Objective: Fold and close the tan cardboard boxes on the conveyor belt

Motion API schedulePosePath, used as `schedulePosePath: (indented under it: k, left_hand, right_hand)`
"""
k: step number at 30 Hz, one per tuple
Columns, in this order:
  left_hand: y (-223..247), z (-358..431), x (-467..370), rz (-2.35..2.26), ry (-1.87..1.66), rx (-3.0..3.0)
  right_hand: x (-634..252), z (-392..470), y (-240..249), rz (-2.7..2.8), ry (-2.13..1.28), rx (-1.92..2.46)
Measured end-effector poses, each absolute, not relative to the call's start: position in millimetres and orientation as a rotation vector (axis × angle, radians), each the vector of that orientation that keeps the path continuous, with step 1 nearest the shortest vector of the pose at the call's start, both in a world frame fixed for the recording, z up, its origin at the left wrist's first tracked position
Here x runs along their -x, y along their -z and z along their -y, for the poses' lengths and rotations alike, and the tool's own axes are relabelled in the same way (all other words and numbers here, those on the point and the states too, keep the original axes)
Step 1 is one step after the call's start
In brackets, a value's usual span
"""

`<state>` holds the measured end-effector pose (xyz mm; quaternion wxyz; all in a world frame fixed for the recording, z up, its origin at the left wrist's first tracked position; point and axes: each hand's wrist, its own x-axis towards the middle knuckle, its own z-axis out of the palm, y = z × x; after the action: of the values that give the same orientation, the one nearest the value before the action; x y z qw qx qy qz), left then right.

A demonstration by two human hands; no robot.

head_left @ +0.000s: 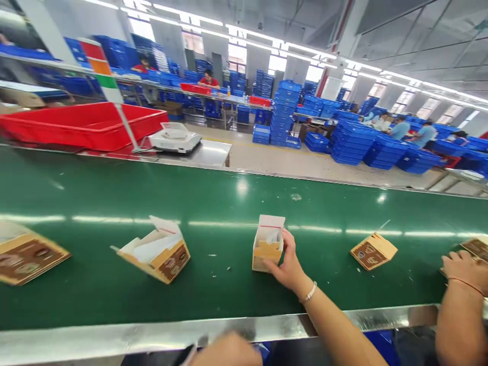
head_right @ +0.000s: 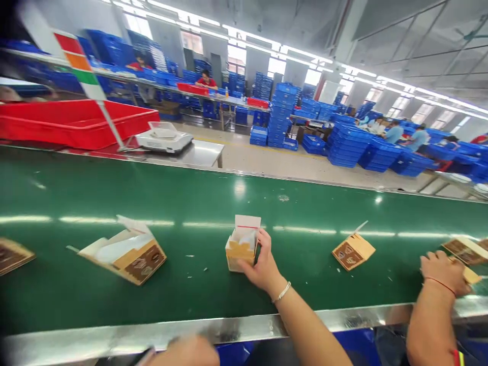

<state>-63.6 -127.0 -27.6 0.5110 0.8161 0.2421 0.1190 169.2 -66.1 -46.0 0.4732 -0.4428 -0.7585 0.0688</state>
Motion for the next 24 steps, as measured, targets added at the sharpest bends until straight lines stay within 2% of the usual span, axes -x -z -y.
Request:
schedulePosePath:
  k: [2,4,5,10,17,24]
  left_hand:
    - [24,87,60,-0.790,-0.577,-1.976]
    - [25,45,52,-1.073,-1.149,-1.999]
    - [27,27,46,-1.086,-1.270,-2.048]
    - [38,-8,14,-0.895,-1.051,-2.368]
    - [11,-13,-5,-0.861,-0.954,-2.447]
    - [0,-20,-27,-0.899,-0.658,-2.462]
  right_hand:
    - [-172,36,51,1.866,-0.187,0.948]
    - [-173,19,59,1.862,-0.142,0.881]
    - [-173,15,62,1.864,-0.107,0.873]
    - [-175,15,61,1.916,-0.153,0.884]
    - [-178,21,54,1.723,-0.076,0.964]
    - [-189,17,51,1.615,-0.302,0.930]
